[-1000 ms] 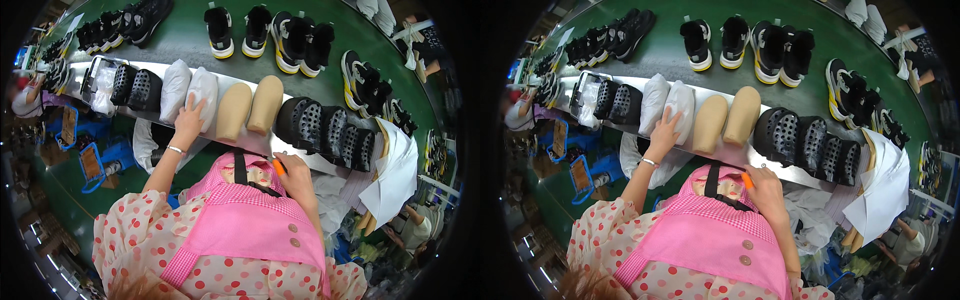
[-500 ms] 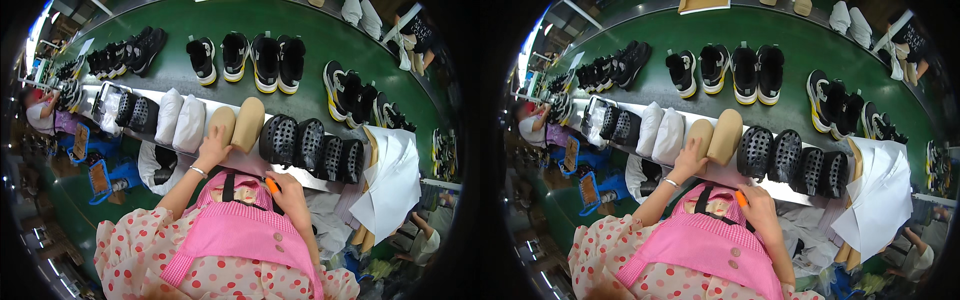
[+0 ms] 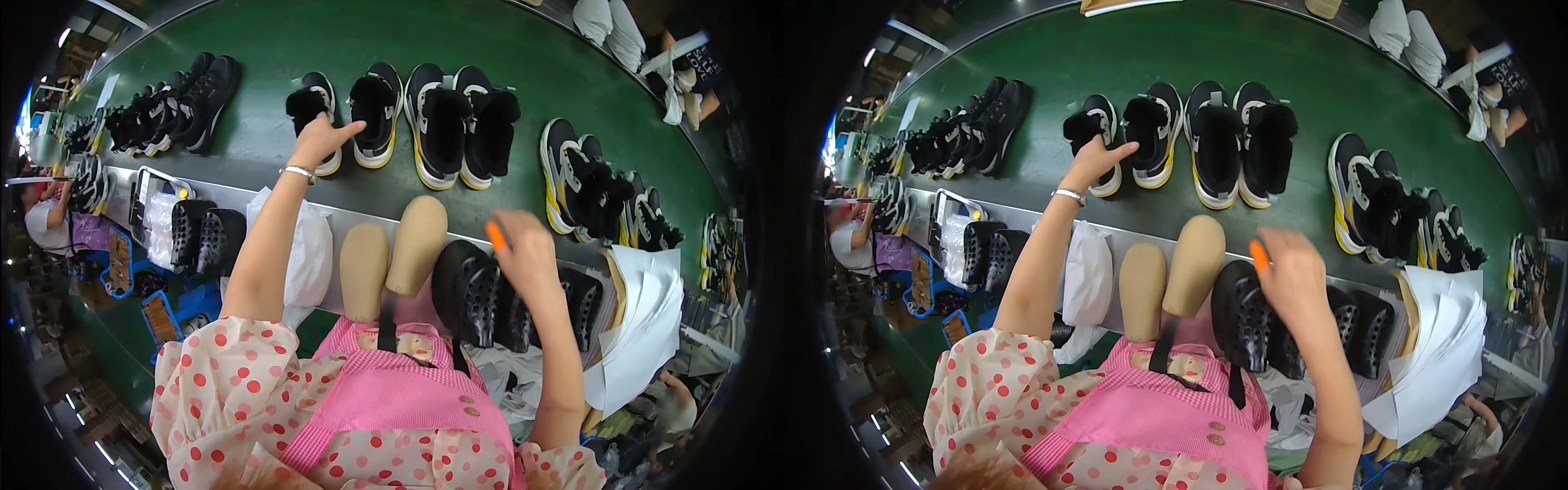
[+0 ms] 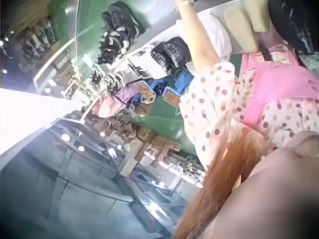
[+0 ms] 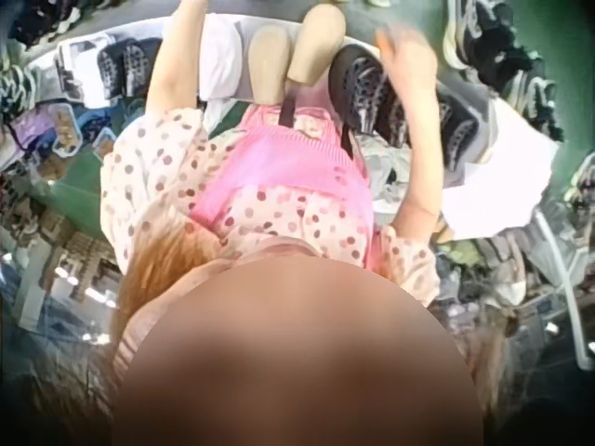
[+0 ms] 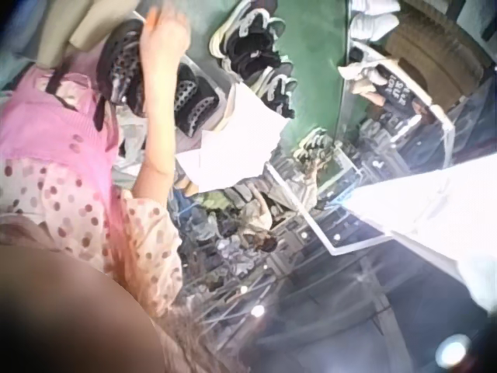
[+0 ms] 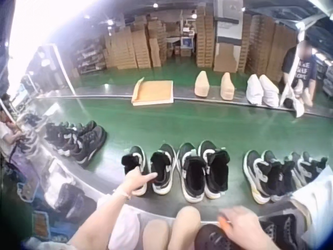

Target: The person inserts shoe trees into black and yellow sneakers, places the shoes on a table, and handles black shoe soles and white tissue paper. The person repeatedly picks up shoes and soles, inserts the shoe trees, and arranges the items on the table.

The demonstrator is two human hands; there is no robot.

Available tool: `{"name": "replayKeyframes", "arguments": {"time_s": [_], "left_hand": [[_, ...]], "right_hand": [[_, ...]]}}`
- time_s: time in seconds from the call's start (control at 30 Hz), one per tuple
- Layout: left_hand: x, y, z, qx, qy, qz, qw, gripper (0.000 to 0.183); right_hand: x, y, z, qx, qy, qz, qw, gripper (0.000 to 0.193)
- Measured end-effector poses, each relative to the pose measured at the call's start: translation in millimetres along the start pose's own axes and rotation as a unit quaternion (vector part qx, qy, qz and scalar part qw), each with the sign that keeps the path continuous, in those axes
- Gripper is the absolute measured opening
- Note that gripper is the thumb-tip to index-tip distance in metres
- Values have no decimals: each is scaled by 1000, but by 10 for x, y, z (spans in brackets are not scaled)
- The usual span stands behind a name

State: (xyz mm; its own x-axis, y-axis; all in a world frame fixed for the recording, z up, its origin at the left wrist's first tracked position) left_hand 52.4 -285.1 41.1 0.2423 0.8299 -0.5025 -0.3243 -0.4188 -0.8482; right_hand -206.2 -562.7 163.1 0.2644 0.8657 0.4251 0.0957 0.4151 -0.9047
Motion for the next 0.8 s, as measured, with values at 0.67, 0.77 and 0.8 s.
{"name": "replayKeyframes", "arguments": {"time_s": [0.67, 0.77, 0.8], "left_hand": [[-1181, 678, 61, 140, 110, 272, 946, 57], [-964, 733, 143, 79, 162, 276, 944, 50], [-884, 730, 159, 86, 155, 320, 931, 47]], "right_hand": [[-1300, 359, -1092, -50, 283, 226, 931, 36], [-840, 171, -1084, -118, 207, 190, 952, 35], [-635, 134, -1083, -125, 171, 163, 964, 36]]}}
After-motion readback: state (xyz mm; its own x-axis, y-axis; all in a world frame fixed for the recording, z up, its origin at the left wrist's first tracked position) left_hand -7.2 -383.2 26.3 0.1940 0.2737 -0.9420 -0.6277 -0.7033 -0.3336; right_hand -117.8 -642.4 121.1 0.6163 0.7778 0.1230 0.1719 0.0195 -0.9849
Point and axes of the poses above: each hand's wrist, its own z-axis away from the middle knuckle, its own y-axis out of the palm, x = y × z, the point moved 3 cm from there along -z, towards the middle knuckle, and after that the axes turned 15 degrees about y, right-handed, at the moved point
